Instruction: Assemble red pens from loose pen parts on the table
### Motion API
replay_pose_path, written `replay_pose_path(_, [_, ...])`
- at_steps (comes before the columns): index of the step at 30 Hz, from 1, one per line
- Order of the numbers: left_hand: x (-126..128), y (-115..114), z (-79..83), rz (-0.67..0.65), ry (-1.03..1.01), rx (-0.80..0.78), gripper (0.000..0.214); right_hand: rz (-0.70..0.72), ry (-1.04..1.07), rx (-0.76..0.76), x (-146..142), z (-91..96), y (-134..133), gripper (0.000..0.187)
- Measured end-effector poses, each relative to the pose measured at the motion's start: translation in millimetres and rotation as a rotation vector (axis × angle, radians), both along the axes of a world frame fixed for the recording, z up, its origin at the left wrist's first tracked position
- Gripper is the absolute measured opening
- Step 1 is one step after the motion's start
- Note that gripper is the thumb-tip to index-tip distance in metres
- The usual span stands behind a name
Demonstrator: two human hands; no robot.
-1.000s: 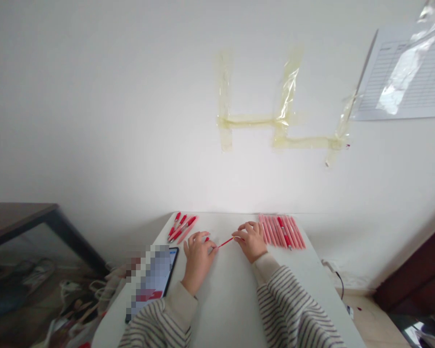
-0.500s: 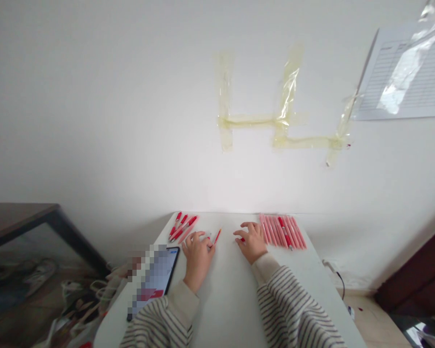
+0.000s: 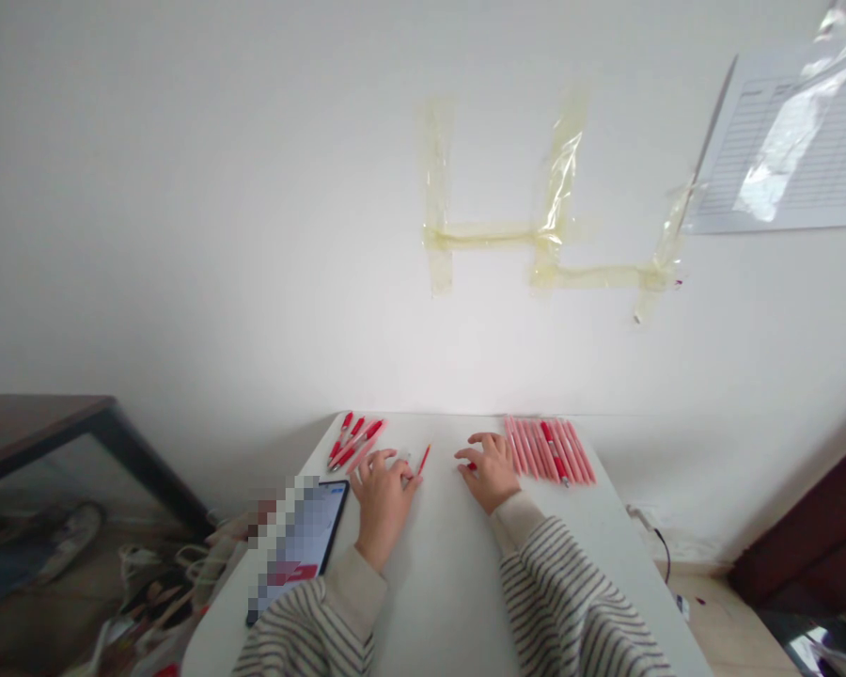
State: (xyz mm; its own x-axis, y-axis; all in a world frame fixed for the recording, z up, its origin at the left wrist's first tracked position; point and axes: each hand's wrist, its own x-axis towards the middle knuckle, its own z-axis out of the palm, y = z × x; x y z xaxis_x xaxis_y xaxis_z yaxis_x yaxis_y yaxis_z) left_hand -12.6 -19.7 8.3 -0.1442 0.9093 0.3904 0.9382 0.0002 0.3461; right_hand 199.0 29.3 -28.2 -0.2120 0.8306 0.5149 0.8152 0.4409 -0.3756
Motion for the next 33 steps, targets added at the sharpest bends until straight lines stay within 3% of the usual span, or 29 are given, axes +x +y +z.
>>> replay_pose_path(8, [-6.4,-3.3,0.4,0.171,0.138,0.056,0.023,-0.002,-0.017,0.009,2.5,-2.9,2.2,0.022])
replay_pose_path(14, [-7.2,-2.2,-0.5,0.175,0.142,0.049,0.025,-0.002,-0.031,0.018,4.4,-6.1,5.0,0.022])
replay_pose_path(18, [-6.8,-1.2,2.5,0.116,0.094,0.058,0.020,0.009,-0.034,0.039,4.3,-4.7,5.3,0.022])
replay_pose_path(26, [0.6,1.0,1.8,-0.126,-0.054,0.099,0.010,0.070,-0.006,0.079,0.3,5.4,0.0,0.022])
replay_pose_path(33, [2.4,1.1,-2.1,-0.182,-0.110,0.085,0.009,0.124,-0.028,0.075,-1.5,6.3,-1.6,0.018])
